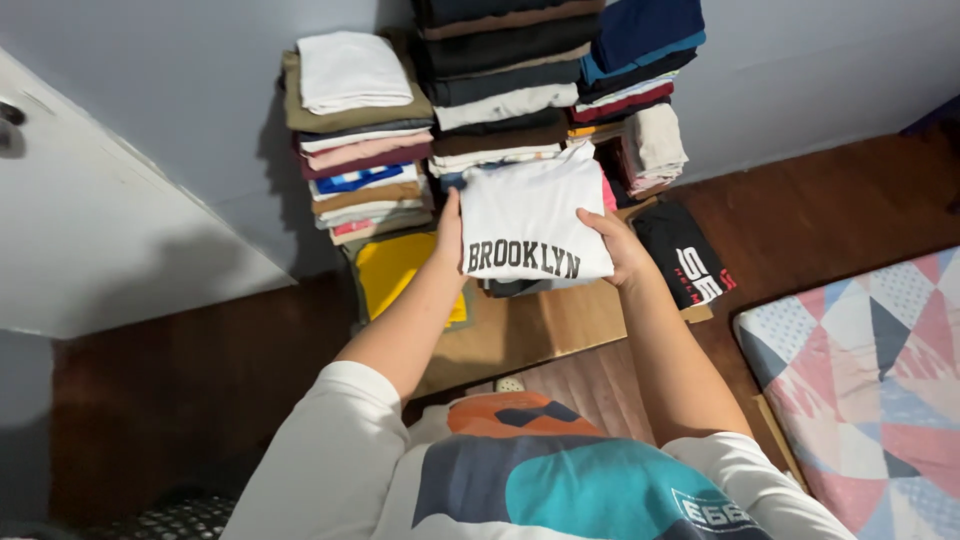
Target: Organizing and stacking several piles of folded t-shirts on a wooden table.
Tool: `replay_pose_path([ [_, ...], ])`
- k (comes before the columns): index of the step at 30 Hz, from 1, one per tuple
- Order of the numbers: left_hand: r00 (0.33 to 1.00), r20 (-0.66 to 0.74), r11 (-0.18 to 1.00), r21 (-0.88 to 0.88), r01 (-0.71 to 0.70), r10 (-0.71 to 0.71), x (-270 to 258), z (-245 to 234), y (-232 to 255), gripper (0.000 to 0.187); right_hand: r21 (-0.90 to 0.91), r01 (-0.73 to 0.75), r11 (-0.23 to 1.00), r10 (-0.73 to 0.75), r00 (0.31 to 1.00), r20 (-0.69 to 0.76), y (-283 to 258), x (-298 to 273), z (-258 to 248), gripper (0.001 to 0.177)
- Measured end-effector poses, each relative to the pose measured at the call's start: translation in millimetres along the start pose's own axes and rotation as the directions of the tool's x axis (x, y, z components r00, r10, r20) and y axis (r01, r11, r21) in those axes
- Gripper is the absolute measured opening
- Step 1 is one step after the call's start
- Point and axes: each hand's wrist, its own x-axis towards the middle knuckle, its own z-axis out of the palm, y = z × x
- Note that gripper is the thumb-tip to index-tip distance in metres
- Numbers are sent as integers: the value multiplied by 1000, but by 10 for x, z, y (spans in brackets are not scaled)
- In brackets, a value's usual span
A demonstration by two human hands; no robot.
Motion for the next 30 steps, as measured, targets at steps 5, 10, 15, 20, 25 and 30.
replay_pose_path([
  [5, 982, -128, 989, 21, 144, -140, -148, -229, -264, 82, -117, -71, 991, 69, 997, -21, 8, 6, -325, 69],
  [10, 853, -477, 932, 163, 323, -212, 35, -1063, -631, 50, -268, -259, 928, 231, 964, -130, 223, 106, -679, 68],
  [15, 872, -486, 950, 240, 200, -60, 50, -896, -782, 64, -268, -278, 922, 262, 960, -94, 492, 378, -1167, 69],
  [20, 875, -468, 913, 398, 88, 119, 250, -662, -697, 82, -311, -206, 928, 209, 978, -24, 356, 571, -1195, 74],
  [25, 899, -369, 849, 529, -3, 233, 395, -958, -653, 83, -448, -223, 866, 181, 974, -137, 397, 671, -1252, 70],
  [30, 840, -482, 649, 727, 224, 251, 336, -1787, -891, 68, -685, -245, 686, 208, 968, -138, 941, 714, -1839, 76],
])
